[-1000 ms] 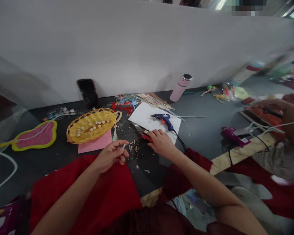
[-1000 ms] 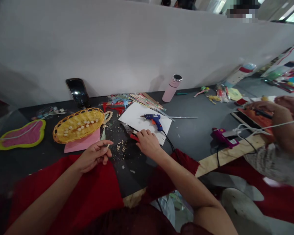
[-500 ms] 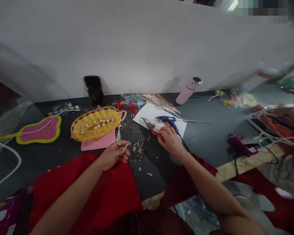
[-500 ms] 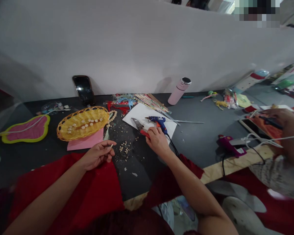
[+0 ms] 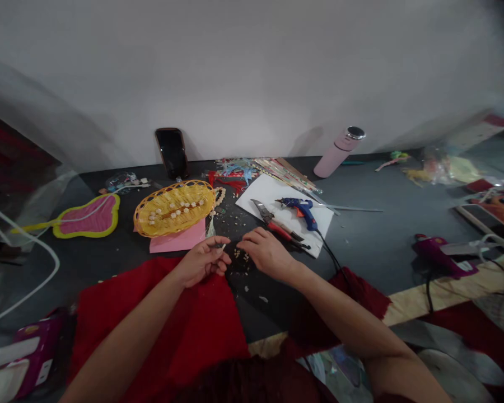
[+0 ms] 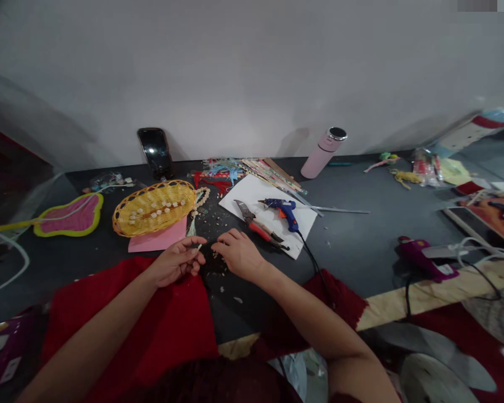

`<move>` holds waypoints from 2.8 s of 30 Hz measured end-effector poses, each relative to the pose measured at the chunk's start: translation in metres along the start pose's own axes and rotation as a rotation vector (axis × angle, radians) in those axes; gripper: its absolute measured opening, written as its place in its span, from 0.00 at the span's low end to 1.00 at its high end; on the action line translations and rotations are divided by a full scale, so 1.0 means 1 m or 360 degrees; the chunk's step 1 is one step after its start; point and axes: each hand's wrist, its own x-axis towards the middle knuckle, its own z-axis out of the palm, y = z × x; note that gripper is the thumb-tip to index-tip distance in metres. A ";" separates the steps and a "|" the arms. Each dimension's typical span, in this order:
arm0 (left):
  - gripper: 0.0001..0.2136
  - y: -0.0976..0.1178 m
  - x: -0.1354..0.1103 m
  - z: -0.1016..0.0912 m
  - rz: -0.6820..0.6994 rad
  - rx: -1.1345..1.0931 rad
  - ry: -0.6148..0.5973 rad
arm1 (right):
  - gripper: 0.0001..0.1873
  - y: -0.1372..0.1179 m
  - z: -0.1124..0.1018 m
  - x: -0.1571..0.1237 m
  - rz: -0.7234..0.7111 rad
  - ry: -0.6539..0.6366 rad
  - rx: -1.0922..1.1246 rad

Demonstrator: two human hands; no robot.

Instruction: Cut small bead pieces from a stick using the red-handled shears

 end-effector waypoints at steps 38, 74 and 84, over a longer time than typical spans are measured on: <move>0.11 0.002 0.002 0.022 0.0058 0.0088 0.0105 | 0.05 -0.021 0.014 -0.001 0.0252 0.0481 0.1063; 0.12 -0.005 -0.005 0.042 0.0187 0.0399 0.0187 | 0.06 -0.017 0.024 -0.005 0.0328 0.0538 0.1693; 0.11 -0.005 -0.005 0.041 0.0172 0.0403 0.0146 | 0.06 -0.019 0.022 -0.006 0.0374 0.0471 0.1783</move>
